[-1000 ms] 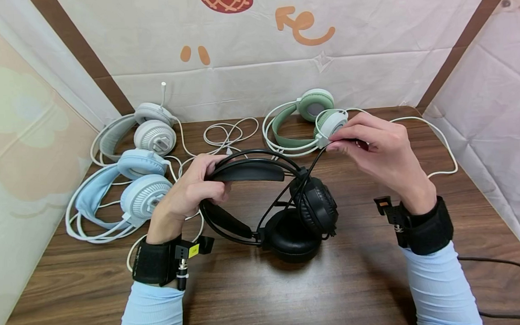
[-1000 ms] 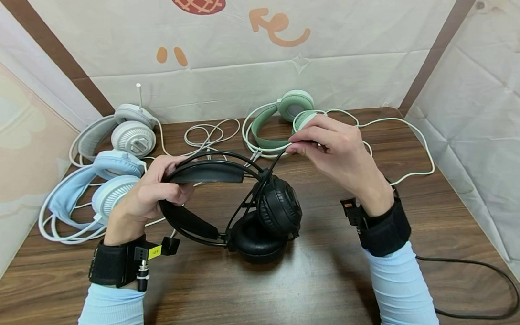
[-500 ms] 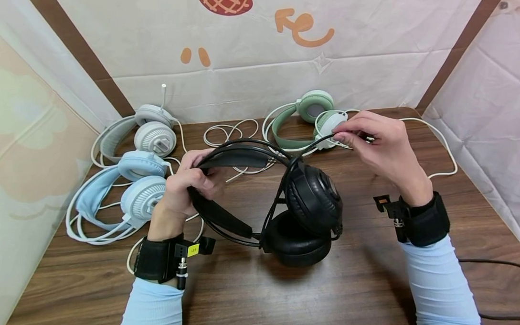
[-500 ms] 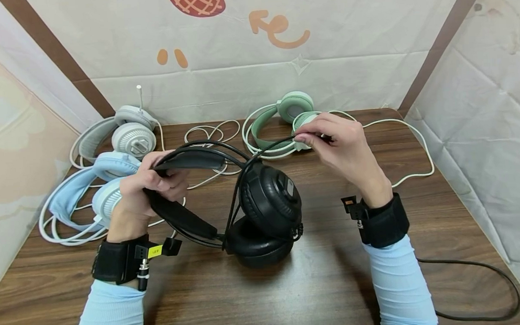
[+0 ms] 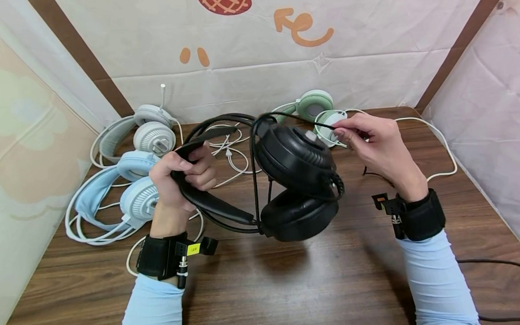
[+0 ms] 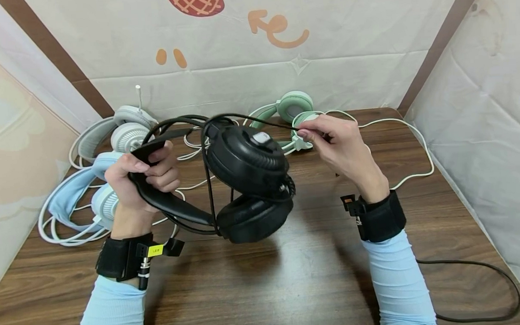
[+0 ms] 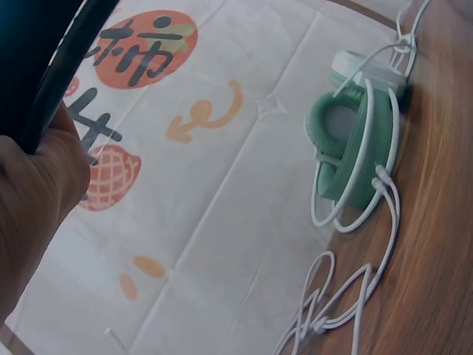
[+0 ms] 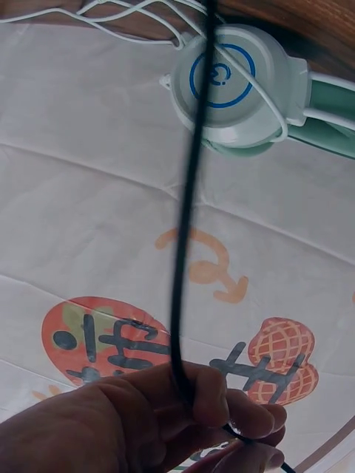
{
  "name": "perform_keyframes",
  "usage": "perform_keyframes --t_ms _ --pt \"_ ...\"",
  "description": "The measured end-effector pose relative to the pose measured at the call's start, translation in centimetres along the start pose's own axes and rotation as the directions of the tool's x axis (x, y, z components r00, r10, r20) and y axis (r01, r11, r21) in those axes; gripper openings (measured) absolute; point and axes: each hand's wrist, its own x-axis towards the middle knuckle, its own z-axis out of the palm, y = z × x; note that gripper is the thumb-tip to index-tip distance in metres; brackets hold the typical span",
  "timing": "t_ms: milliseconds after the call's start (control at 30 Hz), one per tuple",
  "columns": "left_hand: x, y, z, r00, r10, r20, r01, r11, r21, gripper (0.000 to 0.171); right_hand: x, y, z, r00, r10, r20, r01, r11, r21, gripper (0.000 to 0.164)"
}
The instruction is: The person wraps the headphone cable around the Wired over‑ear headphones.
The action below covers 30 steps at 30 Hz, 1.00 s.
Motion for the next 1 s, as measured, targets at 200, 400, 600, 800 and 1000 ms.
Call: perform_keyframes --t_ms 200,400,600,800,1000 --pt "0.1 0.2 -0.2 0.994 0.08 -0.072 -0.09 0.983 -0.158 0.012 -0.1 0.1 0.5 0.999 0.026 0.023 -0.026 1.0 0.008 0.02" --pt "0.0 0.3 -0.5 0.994 0.088 -0.063 -0.104 0.943 -0.316 0.01 -0.1 0.3 1.2 0.993 0.08 0.084 -0.081 0.997 0.004 0.022" --pt "0.0 0.3 -0.6 0.993 0.085 -0.08 -0.112 0.891 -0.44 0.012 -0.2 0.0 2.2 0.972 0.134 0.193 -0.131 0.991 -0.026 0.024" --pt "-0.1 0.4 -0.6 0.963 0.15 -0.224 -0.247 0.828 -0.504 0.013 -0.1 -0.8 3.1 0.948 0.104 0.301 -0.092 0.994 -0.053 0.021" --pt "-0.3 0.7 -0.8 0.878 0.177 -0.444 -0.408 0.762 -0.503 0.014 0.0 -2.1 4.8 0.939 -0.031 0.343 0.044 0.999 -0.029 0.015"
